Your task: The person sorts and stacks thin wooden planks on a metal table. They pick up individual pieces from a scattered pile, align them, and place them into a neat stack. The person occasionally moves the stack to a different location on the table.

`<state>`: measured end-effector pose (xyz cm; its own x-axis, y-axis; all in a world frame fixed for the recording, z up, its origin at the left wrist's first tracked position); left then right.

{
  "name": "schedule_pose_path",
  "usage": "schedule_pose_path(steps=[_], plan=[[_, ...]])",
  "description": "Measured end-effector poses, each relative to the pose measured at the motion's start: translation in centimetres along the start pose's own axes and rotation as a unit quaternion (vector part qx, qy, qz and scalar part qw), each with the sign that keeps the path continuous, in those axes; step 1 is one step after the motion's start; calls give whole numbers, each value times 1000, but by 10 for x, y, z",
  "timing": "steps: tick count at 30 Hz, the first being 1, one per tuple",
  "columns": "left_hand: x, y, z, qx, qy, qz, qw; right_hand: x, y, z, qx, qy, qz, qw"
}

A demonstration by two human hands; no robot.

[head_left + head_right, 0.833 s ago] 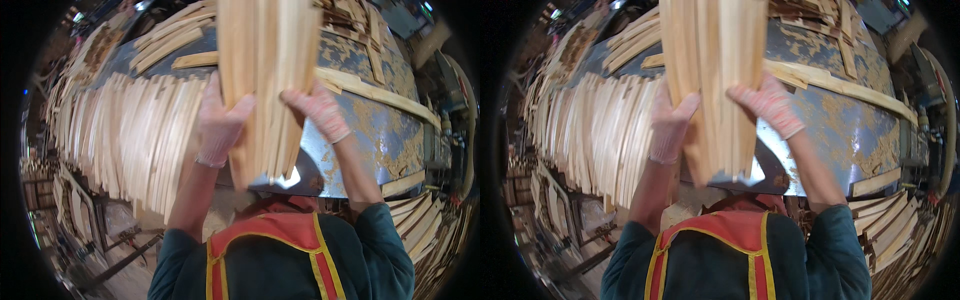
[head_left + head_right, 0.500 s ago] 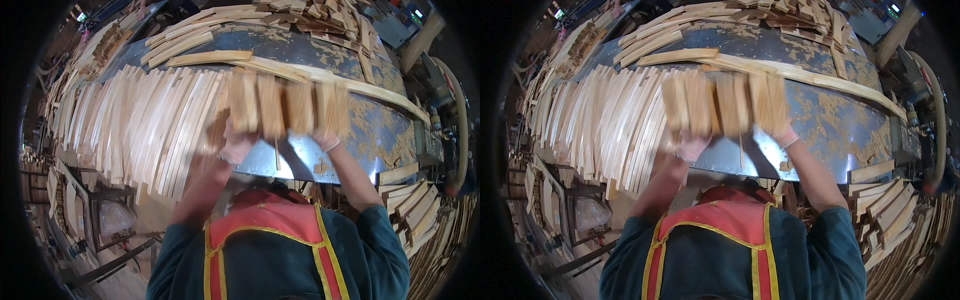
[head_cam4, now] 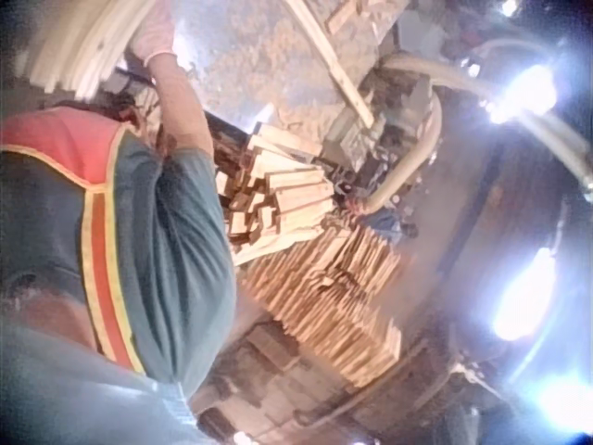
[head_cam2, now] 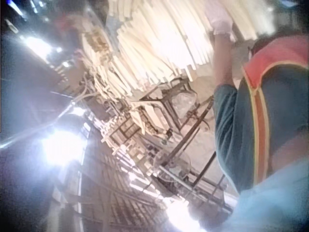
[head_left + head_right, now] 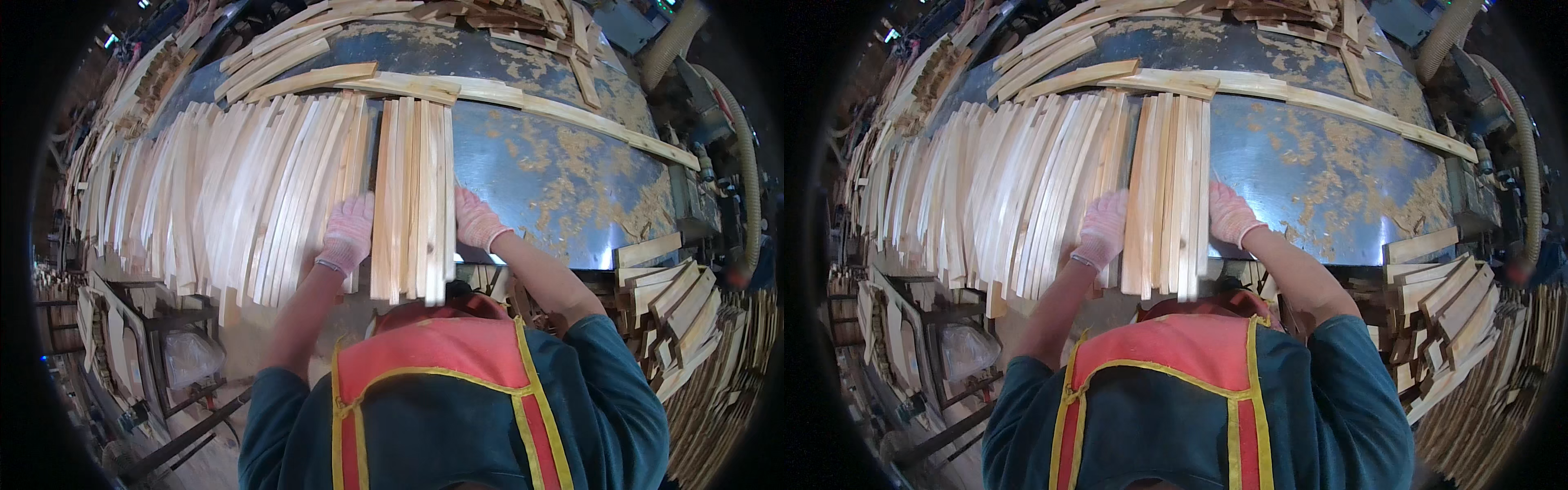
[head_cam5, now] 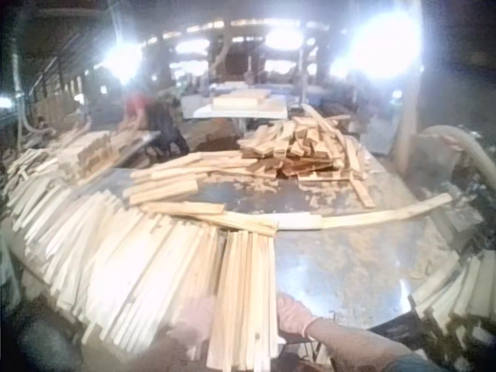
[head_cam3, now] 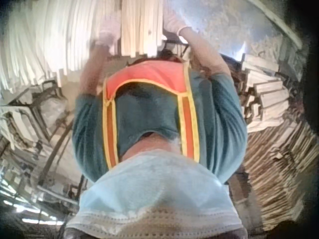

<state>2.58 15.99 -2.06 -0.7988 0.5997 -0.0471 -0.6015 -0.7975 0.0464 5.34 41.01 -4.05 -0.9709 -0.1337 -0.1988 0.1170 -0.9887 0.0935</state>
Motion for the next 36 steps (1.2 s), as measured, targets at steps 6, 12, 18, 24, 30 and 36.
schedule_pose_path(steps=[6, 12, 18, 24, 30, 36], plan=[[-19, 9, 10, -102, 152, 70, 981, 38, -36, 6, 325, 105, -8, 940], [25, -32, 58, -212, -69, 101, 970, 42, 20, 32, 523, 147, -52, 838], [63, -58, 54, -232, -122, 108, 959, 109, -13, 23, 312, 248, 146, 906], [77, -53, 42, -253, 5, 153, 955, 287, -15, 167, 145, -130, 216, 957], [78, -50, 40, -246, -12, 175, 953, 395, 69, 175, -64, -18, 156, 985], [73, -48, 40, -270, -52, 173, 946, 409, 51, 135, 23, 3, 194, 981]])
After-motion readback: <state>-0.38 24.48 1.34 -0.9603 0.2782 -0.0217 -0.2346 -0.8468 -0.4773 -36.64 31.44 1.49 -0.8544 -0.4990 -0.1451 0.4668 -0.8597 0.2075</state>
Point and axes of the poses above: each hand's wrist, its own x-axis towards the middle knuckle, its own z-axis out of the back of the hand, y = z × x, the point moved 8 cm from there along x, towards the middle knuckle, and after that the axes turned 8 degrees about -x, right-handed, at the moved point
